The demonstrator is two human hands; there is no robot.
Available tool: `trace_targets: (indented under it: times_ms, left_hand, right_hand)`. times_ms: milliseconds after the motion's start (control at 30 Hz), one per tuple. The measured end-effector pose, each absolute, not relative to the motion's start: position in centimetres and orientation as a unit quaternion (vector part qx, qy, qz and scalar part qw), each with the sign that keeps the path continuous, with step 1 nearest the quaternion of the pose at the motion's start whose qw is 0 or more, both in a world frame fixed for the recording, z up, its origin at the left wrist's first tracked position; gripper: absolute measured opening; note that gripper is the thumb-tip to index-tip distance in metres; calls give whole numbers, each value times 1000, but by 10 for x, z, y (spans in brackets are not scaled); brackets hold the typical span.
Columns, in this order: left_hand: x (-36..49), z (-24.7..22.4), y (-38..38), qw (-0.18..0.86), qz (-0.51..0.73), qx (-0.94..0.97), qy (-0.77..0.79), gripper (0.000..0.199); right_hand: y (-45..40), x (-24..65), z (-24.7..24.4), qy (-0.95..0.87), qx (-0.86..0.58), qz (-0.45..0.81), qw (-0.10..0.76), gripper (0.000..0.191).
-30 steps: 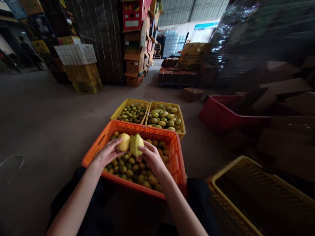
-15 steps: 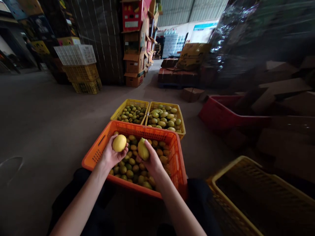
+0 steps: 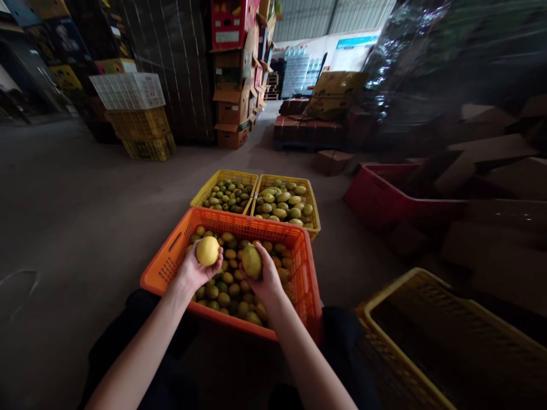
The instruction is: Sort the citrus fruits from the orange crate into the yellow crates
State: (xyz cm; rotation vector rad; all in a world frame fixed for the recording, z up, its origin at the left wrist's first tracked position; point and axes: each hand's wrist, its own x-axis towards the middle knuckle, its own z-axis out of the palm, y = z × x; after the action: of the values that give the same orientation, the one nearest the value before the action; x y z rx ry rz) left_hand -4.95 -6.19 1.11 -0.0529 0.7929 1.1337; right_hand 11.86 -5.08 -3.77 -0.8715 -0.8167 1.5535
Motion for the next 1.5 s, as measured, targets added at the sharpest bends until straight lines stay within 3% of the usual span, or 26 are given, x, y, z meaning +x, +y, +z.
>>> trace_targets:
  times_ms: [167,333,433,833,1267,1500]
  left_hand:
    - [-50,8,-61,767,532,-17,357,23]
    - [-51,10,-60,751,538,-59,379,22]
    - [-50,8,-60,764,542,-79,342,17]
    - [-51,8,-56,772,551,-92,301,33]
    - [-50,4,-56,798,500,-35,335,35]
    - [-46,6,-56,782,499,-14,373,35]
  right_hand:
    - [-47,123,-34,-162,-422,750,484,18]
    - [-51,118,-20,-92,-466,729,492,18]
    - [-53,116,-13,-85,-454,739,490,16]
    - [-49,118,-22,-149,-387,770,485,14]
    - [-49,114,-20,-75,-411,790,450,8]
    - [-46,112,-27,-95,-427,764,474,11]
